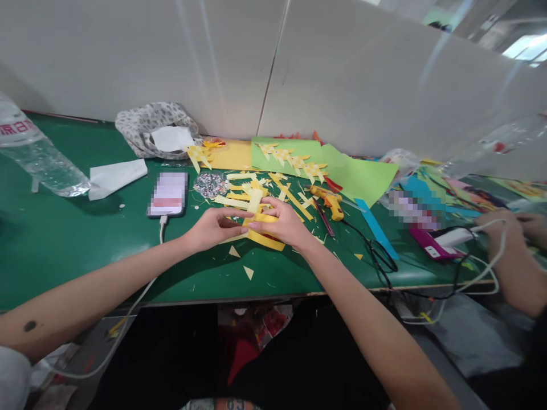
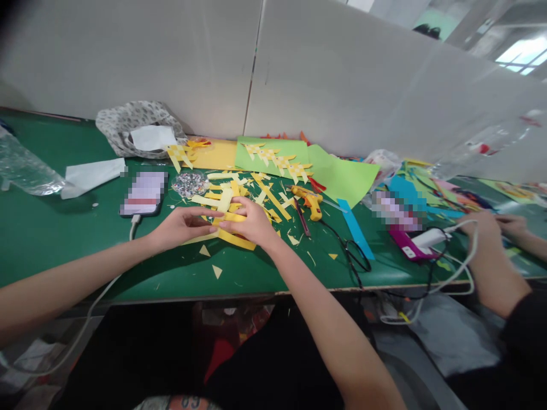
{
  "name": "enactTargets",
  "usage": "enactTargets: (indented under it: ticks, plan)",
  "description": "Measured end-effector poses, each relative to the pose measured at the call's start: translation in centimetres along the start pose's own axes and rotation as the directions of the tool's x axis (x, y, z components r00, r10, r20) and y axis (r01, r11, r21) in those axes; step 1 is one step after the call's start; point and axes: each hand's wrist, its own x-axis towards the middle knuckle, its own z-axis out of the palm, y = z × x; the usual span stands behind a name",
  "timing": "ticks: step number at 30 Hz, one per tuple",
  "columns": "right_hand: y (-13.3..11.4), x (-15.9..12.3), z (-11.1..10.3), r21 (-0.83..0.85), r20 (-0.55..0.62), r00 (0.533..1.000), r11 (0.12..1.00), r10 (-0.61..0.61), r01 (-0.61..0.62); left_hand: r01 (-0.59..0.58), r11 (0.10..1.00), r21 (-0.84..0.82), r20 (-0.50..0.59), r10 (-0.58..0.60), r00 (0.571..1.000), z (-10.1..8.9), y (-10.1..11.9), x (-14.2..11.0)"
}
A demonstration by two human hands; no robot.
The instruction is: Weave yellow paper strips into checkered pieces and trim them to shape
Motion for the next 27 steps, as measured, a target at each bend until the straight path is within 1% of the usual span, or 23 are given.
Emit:
enactTargets:
  ticks: [3, 6, 8, 10, 11, 13, 15, 17, 18, 20, 22, 23, 25, 27]
  plan:
    - [0.0, -0.1, 0.2, -0.010, -0.012, 1.000, 1.000, -0.011, 0.011, -0.009, 0.999, 0.041, -0.042, 0.011, 0.999, 0.0, -0.2, 0.1]
    - [0.0, -0.1, 0.3, -0.046, -0.028, 0.999, 0.999, -0.026, 0.025, 0.003, 0.999, 0.044, -0.063, 0.000, 0.998, 0.0, -0.4, 0.1]
    - [0.1, -0.1, 0.2, -0.067, -0.014, 0.999, 0.997, -0.045, 0.043, 0.012, 0.999, 0.038, -0.080, -0.009, 0.997, 0.0, -0.4, 0.1]
    - [0.2, 0.0, -0.1, -0.102, -0.005, 0.997, 0.991, -0.082, 0.081, 0.019, 1.000, 0.016, -0.122, -0.017, 0.992, -0.1, -0.3, 0.2]
    - [0.3, 0.1, -0.3, -0.128, -0.019, 0.995, 0.987, -0.102, 0.099, 0.018, 1.000, -0.009, -0.158, -0.020, 0.987, -0.3, -0.3, 0.3]
    - [0.6, 0.4, -0.8, -0.164, -0.089, 0.988, 0.980, -0.125, 0.109, 0.000, 0.996, -0.090, -0.255, -0.023, 0.967, -1.0, -0.1, 0.6]
    - [0.9, 0.6, -1.0, -0.180, -0.165, 0.977, 0.978, -0.136, 0.105, -0.053, 0.980, -0.189, -0.358, -0.019, 0.933, -1.9, -0.1, 1.0]
    - [1.1, 0.7, -0.8, -0.220, -0.175, 0.969, 0.967, -0.172, 0.132, -0.114, 0.954, -0.278, -0.459, -0.028, 0.888, -2.9, -0.2, 1.5]
    - [1.2, 0.6, -0.6, -0.268, -0.150, 0.966, 0.949, -0.210, 0.165, -0.127, 0.940, -0.316, -0.492, -0.048, 0.869, -3.3, -0.2, 1.7]
    - [1.3, 0.4, 0.2, -0.410, -0.046, 0.955, 0.878, -0.292, 0.248, -0.133, 0.916, -0.379, -0.516, -0.090, 0.852, -3.7, -0.4, 2.0]
    - [1.3, 0.1, 1.1, -0.558, 0.068, 0.940, 0.768, -0.335, 0.314, -0.134, 0.897, -0.420, -0.512, -0.113, 0.851, -3.8, -0.5, 2.2]
    - [1.2, 0.0, 1.4, -0.618, 0.106, 0.933, 0.713, -0.343, 0.332, -0.136, 0.892, -0.432, -0.507, -0.115, 0.854, -3.8, -0.5, 2.2]
    - [1.2, 0.0, 1.7, -0.691, 0.137, 0.927, 0.636, -0.350, 0.343, -0.133, 0.888, -0.441, -0.495, -0.117, 0.861, -3.6, -0.5, 2.1]
    - [1.1, 0.1, 1.5, -0.712, 0.108, 0.921, 0.618, -0.374, 0.334, -0.122, 0.886, -0.447, -0.479, -0.123, 0.869, -3.4, -0.4, 2.0]
